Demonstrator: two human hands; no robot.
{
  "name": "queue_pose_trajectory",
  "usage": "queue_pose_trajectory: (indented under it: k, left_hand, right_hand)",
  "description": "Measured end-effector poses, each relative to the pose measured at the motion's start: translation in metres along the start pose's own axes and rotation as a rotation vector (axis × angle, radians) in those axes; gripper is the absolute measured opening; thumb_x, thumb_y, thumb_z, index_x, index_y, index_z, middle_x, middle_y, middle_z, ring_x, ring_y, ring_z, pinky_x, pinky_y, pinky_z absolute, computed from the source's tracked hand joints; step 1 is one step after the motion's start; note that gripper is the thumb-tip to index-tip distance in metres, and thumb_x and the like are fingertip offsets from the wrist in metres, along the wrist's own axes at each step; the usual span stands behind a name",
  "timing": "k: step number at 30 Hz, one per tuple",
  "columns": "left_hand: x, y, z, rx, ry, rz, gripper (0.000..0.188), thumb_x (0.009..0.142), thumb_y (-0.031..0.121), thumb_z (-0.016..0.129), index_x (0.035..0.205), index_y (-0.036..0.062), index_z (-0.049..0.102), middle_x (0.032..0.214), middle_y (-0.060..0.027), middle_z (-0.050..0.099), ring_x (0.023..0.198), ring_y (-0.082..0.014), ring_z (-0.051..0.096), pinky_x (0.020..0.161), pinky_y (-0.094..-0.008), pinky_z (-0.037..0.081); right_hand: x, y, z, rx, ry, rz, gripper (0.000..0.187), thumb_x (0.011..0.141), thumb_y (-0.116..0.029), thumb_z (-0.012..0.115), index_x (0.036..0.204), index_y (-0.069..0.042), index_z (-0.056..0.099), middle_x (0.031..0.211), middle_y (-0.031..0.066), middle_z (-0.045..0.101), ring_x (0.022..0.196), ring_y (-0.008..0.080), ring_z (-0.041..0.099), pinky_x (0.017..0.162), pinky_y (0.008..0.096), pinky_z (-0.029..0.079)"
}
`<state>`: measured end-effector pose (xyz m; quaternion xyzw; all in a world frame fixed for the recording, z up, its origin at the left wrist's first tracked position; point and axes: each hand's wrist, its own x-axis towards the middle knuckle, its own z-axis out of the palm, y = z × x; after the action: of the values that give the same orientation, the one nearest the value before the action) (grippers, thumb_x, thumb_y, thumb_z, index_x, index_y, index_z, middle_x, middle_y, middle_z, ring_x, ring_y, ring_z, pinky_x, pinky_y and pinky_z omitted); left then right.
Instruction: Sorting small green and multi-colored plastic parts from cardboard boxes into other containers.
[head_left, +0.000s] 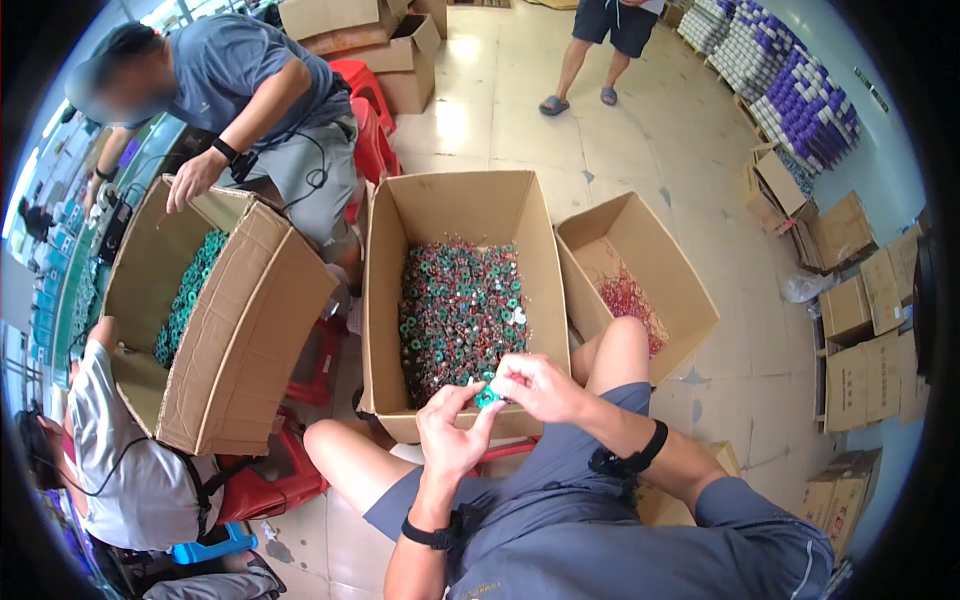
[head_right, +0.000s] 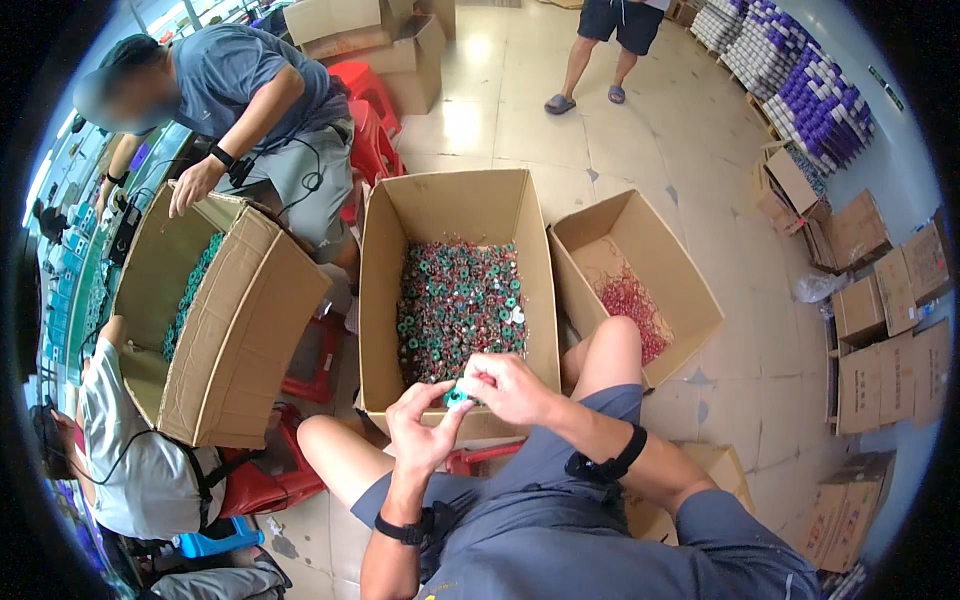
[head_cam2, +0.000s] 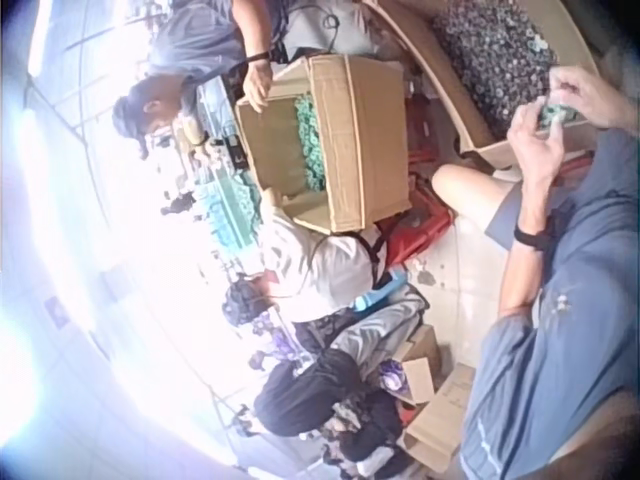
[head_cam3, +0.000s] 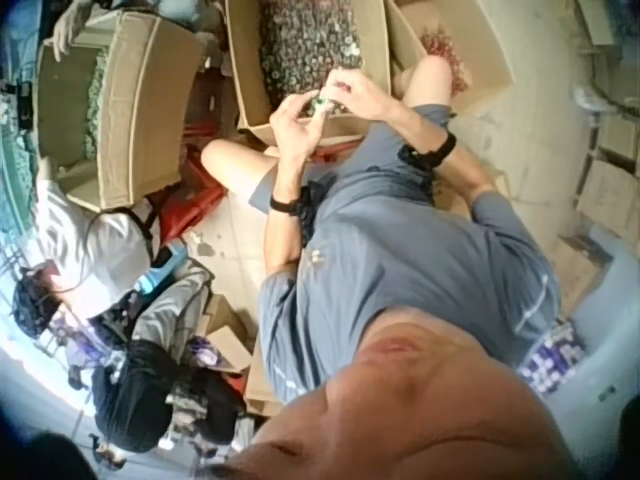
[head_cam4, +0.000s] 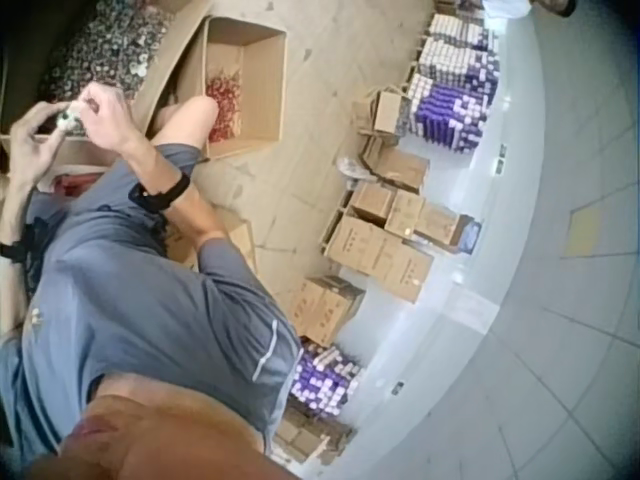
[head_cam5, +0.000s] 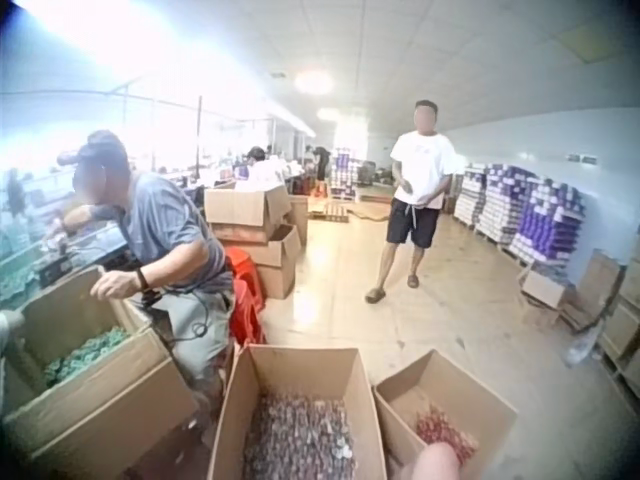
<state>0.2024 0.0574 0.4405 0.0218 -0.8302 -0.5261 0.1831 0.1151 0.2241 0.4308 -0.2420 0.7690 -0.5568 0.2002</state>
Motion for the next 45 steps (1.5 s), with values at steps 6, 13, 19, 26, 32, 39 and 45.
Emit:
queue_pose_trajectory:
  k: [6,13,19,26,32,39,45]
  left_hand:
    - [-0.006,0.001,0.0,0.012,-0.008,0.0,0.029,0.072,0.008,0.085,0.097,-0.0006,0.073,0.076,-0.0109,0.066,0.069,-0.0207,0.065,0.066,-0.0318,0.053]
    - [-0.004,-0.002,0.002,0.009,0.049,-0.029,0.029,0.073,0.009,0.085,0.098,-0.0005,0.073,0.077,-0.0115,0.065,0.069,-0.0228,0.064,0.065,-0.0334,0.052]
    - [-0.017,-0.008,0.003,0.002,0.013,-0.077,0.031,0.073,0.008,0.086,0.1,-0.0004,0.073,0.081,-0.0103,0.068,0.073,-0.0179,0.065,0.069,-0.0303,0.053]
    - [-0.017,-0.007,0.004,-0.004,0.016,-0.086,0.028,0.074,0.008,0.084,0.099,-0.0008,0.072,0.081,-0.0111,0.068,0.072,-0.0208,0.066,0.07,-0.0315,0.054]
    - [-0.017,-0.008,0.008,-0.019,0.03,-0.082,0.031,0.072,0.007,0.085,0.1,0.0002,0.073,0.081,-0.0086,0.068,0.072,-0.0166,0.063,0.069,-0.0292,0.052]
    - [-0.018,-0.012,0.01,-0.061,0.036,-0.098,0.03,0.074,0.006,0.084,0.101,-0.0003,0.073,0.082,-0.0081,0.068,0.072,-0.0154,0.062,0.069,-0.0288,0.051]
    - [-0.011,-0.009,0.009,-0.009,0.064,-0.151,0.028,0.076,0.005,0.082,0.101,-0.0011,0.072,0.083,-0.0079,0.067,0.076,-0.0149,0.062,0.071,-0.0287,0.051]
  right_hand:
    - [-0.002,0.007,0.003,0.104,-0.008,0.026,0.023,0.094,-0.018,0.066,0.079,-0.001,0.06,0.063,-0.0016,0.052,0.061,0.0048,0.045,0.052,0.0281,0.038]
    - [-0.002,0.004,0.009,0.118,-0.013,-0.022,0.022,0.094,-0.018,0.066,0.08,-0.002,0.059,0.065,-0.0028,0.051,0.061,0.0056,0.043,0.054,0.0282,0.038]
    - [0.0,0.017,0.014,0.122,-0.022,0.046,0.022,0.095,-0.017,0.066,0.08,-0.002,0.059,0.066,-0.003,0.05,0.063,0.0057,0.045,0.055,0.0279,0.039]
    - [-0.002,0.017,0.013,0.129,-0.042,0.011,0.022,0.095,-0.016,0.065,0.079,-0.003,0.056,0.065,-0.0008,0.05,0.06,0.0074,0.044,0.055,0.0289,0.038]
    - [0.003,0.032,0.012,0.199,-0.068,0.093,0.02,0.094,-0.015,0.065,0.081,-0.003,0.058,0.067,0.0023,0.056,0.06,0.0105,0.048,0.055,0.0309,0.04]
    - [0.006,0.035,0.012,0.225,-0.081,0.056,0.018,0.094,-0.016,0.066,0.083,-0.002,0.06,0.068,0.0027,0.059,0.063,0.01,0.052,0.057,0.0303,0.043]
    - [0.01,0.022,0.004,0.138,-0.07,0.012,0.018,0.094,-0.017,0.065,0.084,-0.002,0.061,0.069,0.0014,0.059,0.063,0.0089,0.052,0.058,0.03,0.043]
